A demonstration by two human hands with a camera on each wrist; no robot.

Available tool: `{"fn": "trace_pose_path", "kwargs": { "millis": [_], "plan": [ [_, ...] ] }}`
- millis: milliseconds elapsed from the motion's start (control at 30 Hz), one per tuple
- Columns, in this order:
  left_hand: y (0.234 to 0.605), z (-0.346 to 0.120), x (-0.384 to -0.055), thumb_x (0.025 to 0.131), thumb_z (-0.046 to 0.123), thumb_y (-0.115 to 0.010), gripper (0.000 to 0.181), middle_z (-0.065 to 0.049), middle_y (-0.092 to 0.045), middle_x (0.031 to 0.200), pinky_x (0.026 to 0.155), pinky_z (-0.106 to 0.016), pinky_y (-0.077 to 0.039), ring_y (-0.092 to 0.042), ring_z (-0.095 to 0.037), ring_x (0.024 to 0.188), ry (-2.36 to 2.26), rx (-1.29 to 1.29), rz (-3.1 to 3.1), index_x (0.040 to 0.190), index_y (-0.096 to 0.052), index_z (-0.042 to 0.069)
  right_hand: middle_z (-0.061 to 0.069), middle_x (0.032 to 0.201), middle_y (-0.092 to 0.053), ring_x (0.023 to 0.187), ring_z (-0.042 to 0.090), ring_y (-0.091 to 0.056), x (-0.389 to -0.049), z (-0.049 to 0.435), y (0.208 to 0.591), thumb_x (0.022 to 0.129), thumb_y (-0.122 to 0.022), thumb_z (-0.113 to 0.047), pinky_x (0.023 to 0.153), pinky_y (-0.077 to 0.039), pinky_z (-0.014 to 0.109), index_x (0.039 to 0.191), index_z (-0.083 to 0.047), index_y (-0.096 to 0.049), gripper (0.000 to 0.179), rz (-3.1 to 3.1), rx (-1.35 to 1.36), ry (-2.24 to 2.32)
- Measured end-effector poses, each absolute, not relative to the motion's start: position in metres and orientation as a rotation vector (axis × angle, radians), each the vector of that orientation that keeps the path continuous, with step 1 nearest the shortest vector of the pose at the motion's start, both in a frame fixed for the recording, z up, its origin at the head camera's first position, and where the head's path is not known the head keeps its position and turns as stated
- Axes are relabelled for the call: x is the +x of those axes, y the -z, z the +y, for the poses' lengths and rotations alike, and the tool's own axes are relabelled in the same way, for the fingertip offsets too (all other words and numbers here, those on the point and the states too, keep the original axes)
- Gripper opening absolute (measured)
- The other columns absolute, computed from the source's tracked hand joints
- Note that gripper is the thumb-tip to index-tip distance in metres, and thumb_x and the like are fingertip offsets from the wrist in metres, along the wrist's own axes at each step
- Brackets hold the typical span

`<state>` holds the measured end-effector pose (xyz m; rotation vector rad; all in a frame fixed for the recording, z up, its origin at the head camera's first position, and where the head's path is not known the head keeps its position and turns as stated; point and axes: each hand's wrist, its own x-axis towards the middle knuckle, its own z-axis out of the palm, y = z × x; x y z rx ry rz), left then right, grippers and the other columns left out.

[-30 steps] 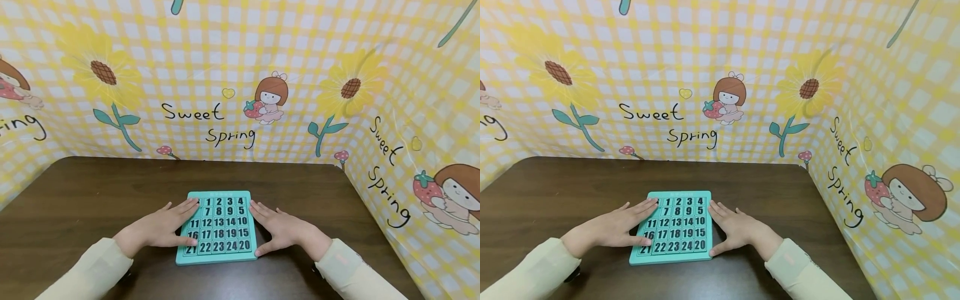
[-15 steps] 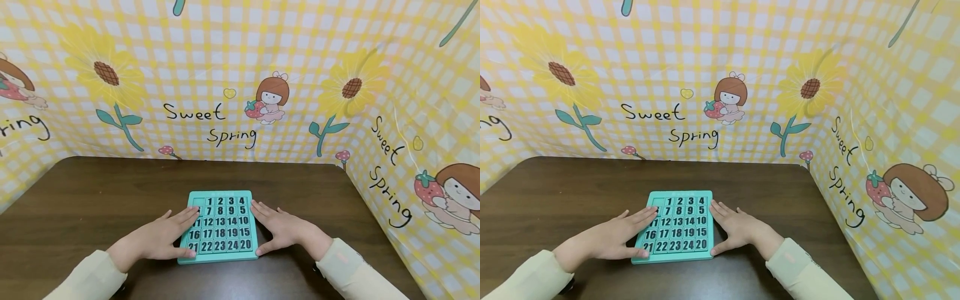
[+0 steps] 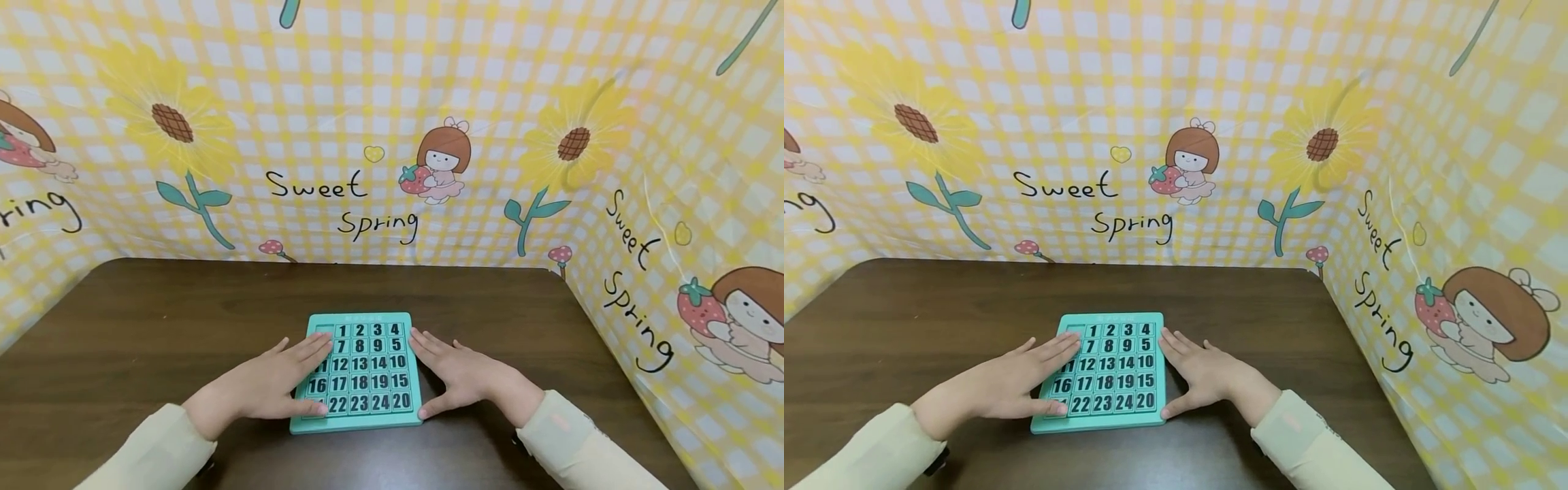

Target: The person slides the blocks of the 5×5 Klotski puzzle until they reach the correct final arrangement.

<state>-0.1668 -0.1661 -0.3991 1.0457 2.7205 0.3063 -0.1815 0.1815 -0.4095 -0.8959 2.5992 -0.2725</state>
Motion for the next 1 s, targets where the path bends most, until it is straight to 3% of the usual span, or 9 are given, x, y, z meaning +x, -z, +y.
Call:
{"fn": "trace_pose_path", "kwargs": {
  "millis": [500,1000],
  "plan": [
    [0.402,-0.142,-0.191,0.089,0.074,-0.049,0.101,-0.010,-0.015,0.168,0.119,-0.066,-0.016,-0.014,-0.028,0.155,-0.282,1.058,2.667,0.158,-0.022,0.007,-0.003,0.169,0.004,0.157,0.021,-0.005,-0.182,0.182,0.412,0.079,-0.065,-0.073,0.119,-0.019,0.064,0.162,-0.017,-0.006,0.116,2.608,-0.890,0.267],
    [0.406,-0.165,-0.187,0.088,0.077,-0.047,0.101,-0.009,-0.016,0.167,0.118,-0.068,-0.015,-0.016,-0.030,0.155,-0.318,0.961,2.695,0.158,-0.024,0.008,-0.002,0.169,0.004,0.156,0.022,-0.005,-0.182,0.182,0.410,0.079,-0.065,-0.073,0.119,-0.019,0.064,0.161,-0.017,-0.006,0.116,2.604,-0.891,0.271]
  ]
}}
